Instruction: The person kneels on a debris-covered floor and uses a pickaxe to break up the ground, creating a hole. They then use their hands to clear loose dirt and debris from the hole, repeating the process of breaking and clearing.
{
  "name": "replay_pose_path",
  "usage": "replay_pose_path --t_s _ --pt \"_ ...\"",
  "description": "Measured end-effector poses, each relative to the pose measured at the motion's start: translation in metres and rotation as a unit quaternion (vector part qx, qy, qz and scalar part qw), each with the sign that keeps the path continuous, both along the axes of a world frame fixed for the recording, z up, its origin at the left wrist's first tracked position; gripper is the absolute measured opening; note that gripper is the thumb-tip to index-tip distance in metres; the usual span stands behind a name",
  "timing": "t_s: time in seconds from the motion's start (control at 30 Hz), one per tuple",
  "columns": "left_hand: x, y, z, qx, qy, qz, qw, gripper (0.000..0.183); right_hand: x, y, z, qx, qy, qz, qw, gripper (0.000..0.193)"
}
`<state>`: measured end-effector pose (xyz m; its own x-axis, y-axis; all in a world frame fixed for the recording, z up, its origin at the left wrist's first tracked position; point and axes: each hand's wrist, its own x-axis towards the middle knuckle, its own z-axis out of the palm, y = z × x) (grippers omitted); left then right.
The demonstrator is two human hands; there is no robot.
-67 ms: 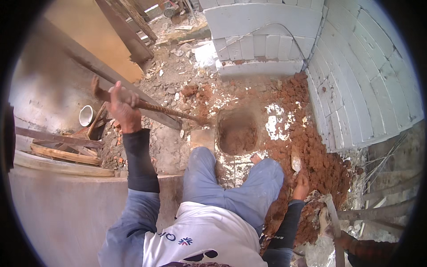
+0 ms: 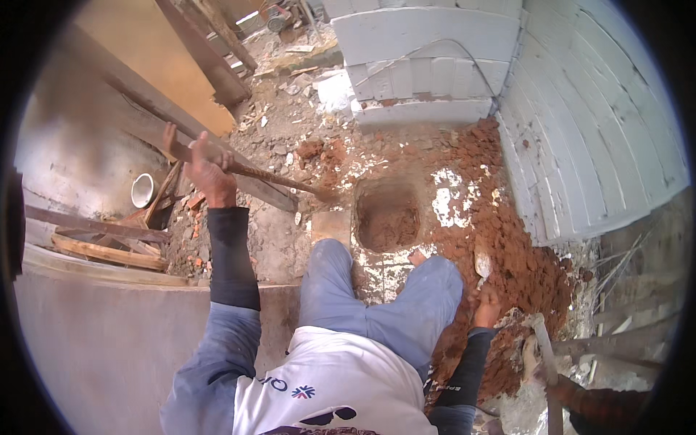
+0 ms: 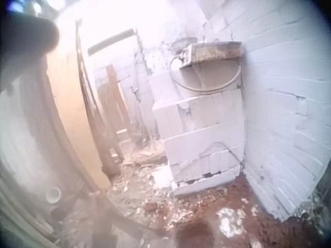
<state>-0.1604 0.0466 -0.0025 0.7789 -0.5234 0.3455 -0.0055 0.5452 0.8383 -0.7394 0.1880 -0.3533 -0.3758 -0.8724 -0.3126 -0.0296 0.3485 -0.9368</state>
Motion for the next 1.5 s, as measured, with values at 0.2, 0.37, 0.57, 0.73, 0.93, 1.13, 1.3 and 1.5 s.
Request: replay_pose_path --t_s 0.2,0.37,0.57,0.73,0.93,1.13,1.3,1.5 --pt "0.1 -0.012 -0.046 0.112 -0.201 0.071 0.971 0.04 -0.013 0.038 -0.012 0.142 -0.1 -0.034 0.984 0.027" --pt "0.15 -0.017 -0.026 -0.01 -0.069 -0.079 0.994 0.023 -0.011 0.076 -0.033 0.188 0.28 0.059 0.939 0.043" --pt "0.058 -0.002 -0.061 0.041 -0.147 -0.027 0.988 0.012 -0.091 0.172 -0.119 0.234 0.308 0.066 0.92 0.041" --pt "0.1 -0.003 -0.032 -0.029 -0.147 -0.121 0.981 0.004 -0.009 0.195 -0.108 0.206 0.232 0.117 0.943 0.04" --pt "0.022 0.032 -0.024 0.014 -0.089 -0.023 0.996 0.025 -0.013 0.196 -0.089 0.293 0.193 0.17 0.921 0.036" --pt "0.026 0.038 -0.027 -0.011 -0.038 -0.041 0.998 0.022 -0.076 0.167 -0.13 0.286 0.408 0.201 0.844 0.034" --pt "0.022 0.042 -0.016 0.025 -0.066 -0.021 0.997 0.027 -0.017 0.173 -0.127 0.254 0.31 0.151 0.904 0.039" --pt "0.01 0.036 -0.017 0.004 -0.079 -0.055 0.995 0.026 0.015 0.161 -0.102 0.301 0.312 0.154 0.888 0.042"
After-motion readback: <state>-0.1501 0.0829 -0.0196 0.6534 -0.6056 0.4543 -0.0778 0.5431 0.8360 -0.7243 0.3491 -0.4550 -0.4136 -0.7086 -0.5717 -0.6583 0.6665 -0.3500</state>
